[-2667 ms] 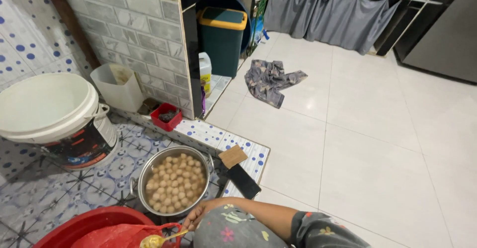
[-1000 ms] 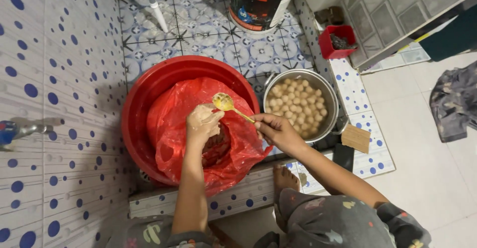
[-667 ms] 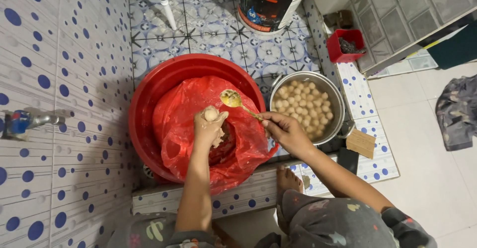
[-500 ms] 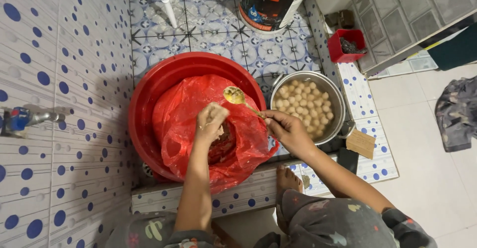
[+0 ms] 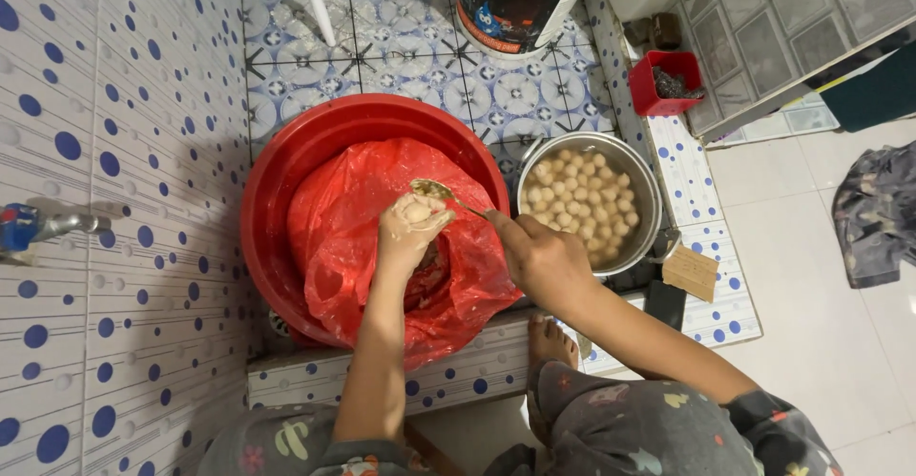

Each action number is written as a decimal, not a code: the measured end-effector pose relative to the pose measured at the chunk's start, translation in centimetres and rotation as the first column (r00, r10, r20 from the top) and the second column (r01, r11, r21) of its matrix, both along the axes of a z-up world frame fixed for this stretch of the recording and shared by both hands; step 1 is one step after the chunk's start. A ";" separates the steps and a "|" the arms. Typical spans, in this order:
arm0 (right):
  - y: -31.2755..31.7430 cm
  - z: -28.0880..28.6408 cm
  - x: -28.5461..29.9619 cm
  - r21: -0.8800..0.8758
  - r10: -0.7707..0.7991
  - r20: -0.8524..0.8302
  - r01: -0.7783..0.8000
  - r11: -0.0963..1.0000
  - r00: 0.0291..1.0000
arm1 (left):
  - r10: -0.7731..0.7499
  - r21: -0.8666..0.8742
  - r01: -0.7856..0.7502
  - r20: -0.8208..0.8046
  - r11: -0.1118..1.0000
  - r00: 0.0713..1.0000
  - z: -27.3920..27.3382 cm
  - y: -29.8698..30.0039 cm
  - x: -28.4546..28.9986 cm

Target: Forming meatballs by hand and spoon from a large batch of meat paste and placing them into a pot of water.

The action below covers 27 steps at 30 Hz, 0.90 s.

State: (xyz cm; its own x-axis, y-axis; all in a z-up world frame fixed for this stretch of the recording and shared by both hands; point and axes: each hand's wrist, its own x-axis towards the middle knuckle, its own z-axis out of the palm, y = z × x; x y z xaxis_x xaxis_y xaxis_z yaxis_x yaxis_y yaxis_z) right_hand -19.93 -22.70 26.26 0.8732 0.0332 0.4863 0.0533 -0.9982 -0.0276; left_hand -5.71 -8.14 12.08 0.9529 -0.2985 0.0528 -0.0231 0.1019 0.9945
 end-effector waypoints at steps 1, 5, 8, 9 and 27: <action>0.1 0.0 -0.1 -0.060 -0.006 0.006 0.006 0.998 1.000 | 0.004 0.005 -0.004 -0.036 1.000 0.999 -0.3 -0.2 -0.2; 0.1 -0.6 0.1 -0.067 0.017 -0.008 -0.018 0.998 1.000 | 0.035 0.130 -0.011 -0.185 0.991 0.982 0.9 -0.4 -0.8; 0.3 -1.2 0.1 -0.067 0.043 -0.010 -0.044 0.997 0.999 | 0.080 0.247 -0.012 -0.266 0.969 0.961 0.0 -0.8 -0.4; 0.5 -1.4 0.2 -0.016 0.034 -0.054 -0.035 0.999 0.998 | 0.087 0.259 -0.017 -0.259 0.966 0.962 -0.4 -0.9 -0.3; -11.0 -12.6 -2.7 0.837 -0.003 -0.548 0.547 0.013 0.837 | 0.008 0.586 0.013 -0.034 0.810 0.999 -11.1 -0.2 0.5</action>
